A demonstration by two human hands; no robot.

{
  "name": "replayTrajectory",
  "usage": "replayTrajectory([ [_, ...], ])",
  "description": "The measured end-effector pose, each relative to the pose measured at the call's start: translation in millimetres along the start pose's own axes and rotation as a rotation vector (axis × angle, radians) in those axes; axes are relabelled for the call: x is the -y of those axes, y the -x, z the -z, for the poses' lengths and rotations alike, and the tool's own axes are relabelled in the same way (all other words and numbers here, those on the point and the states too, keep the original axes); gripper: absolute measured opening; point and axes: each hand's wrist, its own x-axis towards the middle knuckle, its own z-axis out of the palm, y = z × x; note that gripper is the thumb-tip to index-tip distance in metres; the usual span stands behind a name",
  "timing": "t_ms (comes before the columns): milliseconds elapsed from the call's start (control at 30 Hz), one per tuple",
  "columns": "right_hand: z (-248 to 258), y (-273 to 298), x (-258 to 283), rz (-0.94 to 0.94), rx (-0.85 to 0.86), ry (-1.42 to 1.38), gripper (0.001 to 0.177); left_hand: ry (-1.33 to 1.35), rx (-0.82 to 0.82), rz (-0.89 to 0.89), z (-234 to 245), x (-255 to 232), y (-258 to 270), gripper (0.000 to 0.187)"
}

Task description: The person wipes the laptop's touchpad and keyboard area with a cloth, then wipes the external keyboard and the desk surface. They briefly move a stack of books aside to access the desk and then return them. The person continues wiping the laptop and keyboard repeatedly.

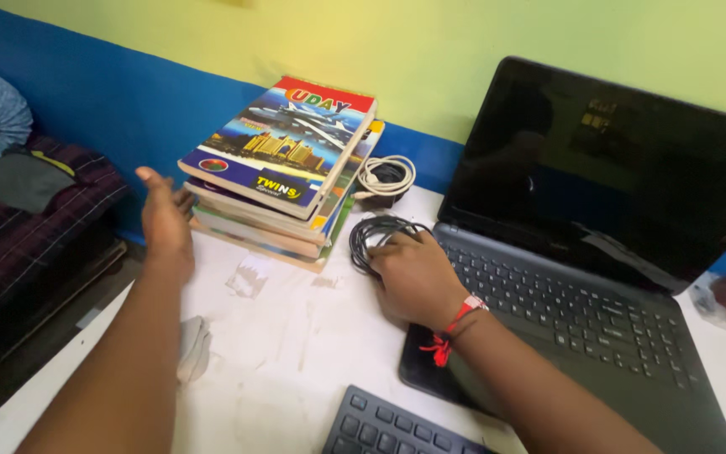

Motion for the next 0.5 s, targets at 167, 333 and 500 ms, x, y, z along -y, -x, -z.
replayTrajectory([
  [167,3,-20,22,-0.292,-0.266,-0.485,0.040,0.025,0.037,-0.111,-10,11,-10,0.098],
  [333,-29,-77,54,-0.732,-0.466,-1.402,0.092,0.093,0.203,-0.227,-10,5,-7,0.097],
  [500,-38,-115,74,-0.762,-0.545,-1.634,0.104,0.106,0.214,0.008,-11,-3,-9,0.092],
])
